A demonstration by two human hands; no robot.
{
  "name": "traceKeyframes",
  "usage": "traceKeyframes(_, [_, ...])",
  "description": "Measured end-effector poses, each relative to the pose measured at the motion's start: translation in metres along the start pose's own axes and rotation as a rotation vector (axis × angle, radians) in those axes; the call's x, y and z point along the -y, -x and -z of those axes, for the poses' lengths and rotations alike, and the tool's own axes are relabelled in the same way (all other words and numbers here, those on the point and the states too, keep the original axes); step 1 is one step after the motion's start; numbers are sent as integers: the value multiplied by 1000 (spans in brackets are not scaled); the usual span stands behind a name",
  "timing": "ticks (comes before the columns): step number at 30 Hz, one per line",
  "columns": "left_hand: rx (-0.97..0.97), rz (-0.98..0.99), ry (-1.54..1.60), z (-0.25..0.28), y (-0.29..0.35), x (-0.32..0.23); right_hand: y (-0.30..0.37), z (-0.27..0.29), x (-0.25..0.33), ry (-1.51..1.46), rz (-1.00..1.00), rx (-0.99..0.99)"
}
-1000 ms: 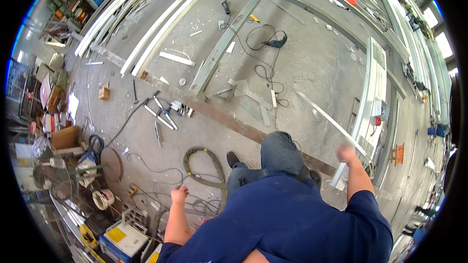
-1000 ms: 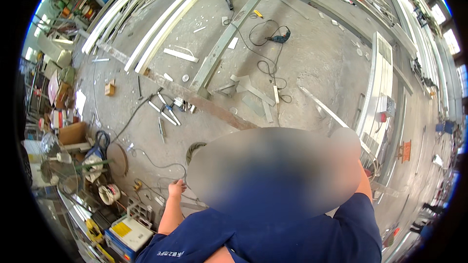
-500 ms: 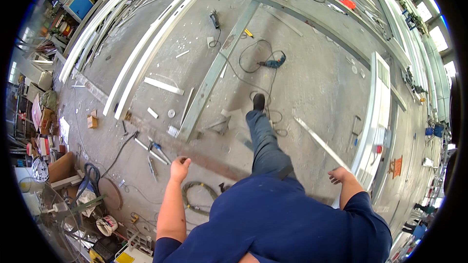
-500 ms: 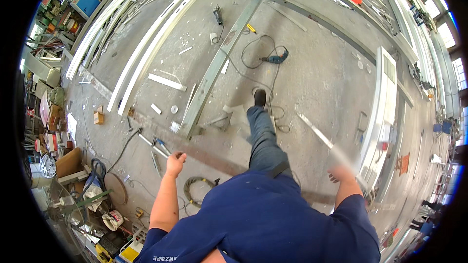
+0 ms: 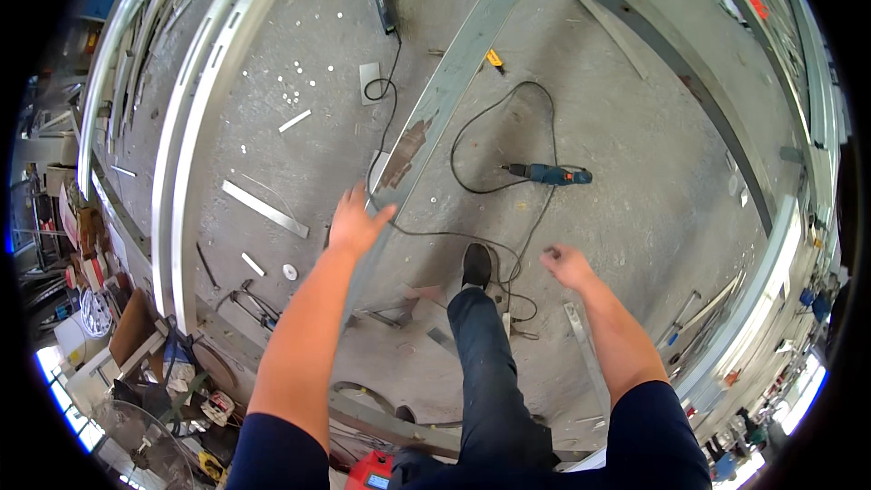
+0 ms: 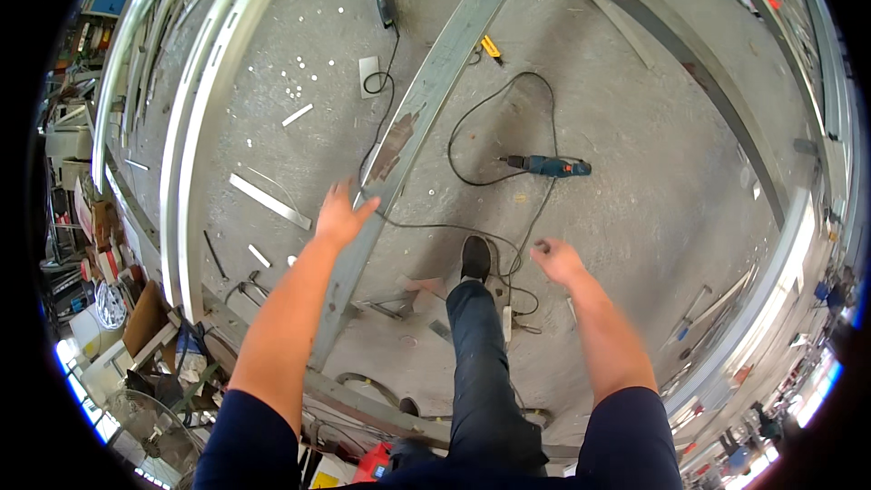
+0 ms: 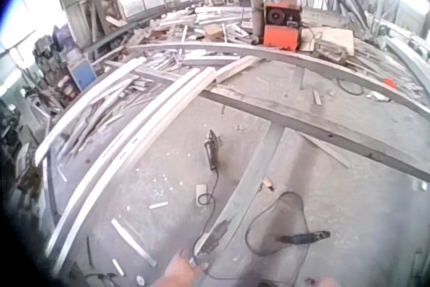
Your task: The person assembles a metal frame by attaching a long metal bar to a larger frame using a pneumatic rivet gun. They position the bar, connect the air hose, and use the rivet gun to secure the bar in place. The person also uses pliers to adjust the hose and handles various metal components during the process.
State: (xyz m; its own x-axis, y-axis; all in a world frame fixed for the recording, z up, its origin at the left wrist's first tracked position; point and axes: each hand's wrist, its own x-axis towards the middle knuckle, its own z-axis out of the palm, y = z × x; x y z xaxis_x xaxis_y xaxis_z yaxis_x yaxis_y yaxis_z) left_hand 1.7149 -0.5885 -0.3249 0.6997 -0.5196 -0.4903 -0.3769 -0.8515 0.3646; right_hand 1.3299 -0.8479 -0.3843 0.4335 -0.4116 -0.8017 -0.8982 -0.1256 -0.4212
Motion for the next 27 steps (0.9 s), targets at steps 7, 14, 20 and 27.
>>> traceKeyframes(7, [-32, -82, -135, -61, -169, -94, -228, 36, 69, 196, 91, -66])
traceKeyframes(14, [-102, -160, -110, -74, -169, -77, -402, 3, 153, 377, 218, -286])
traceKeyframes(20, [-156, -255, -60, -77, -179, -78, -552, 1, 200, 356, 552, -359])
traceKeyframes(27, [-164, -281, -54, -80, -178, -71, -545, -33, 216, 471, 355, -266])
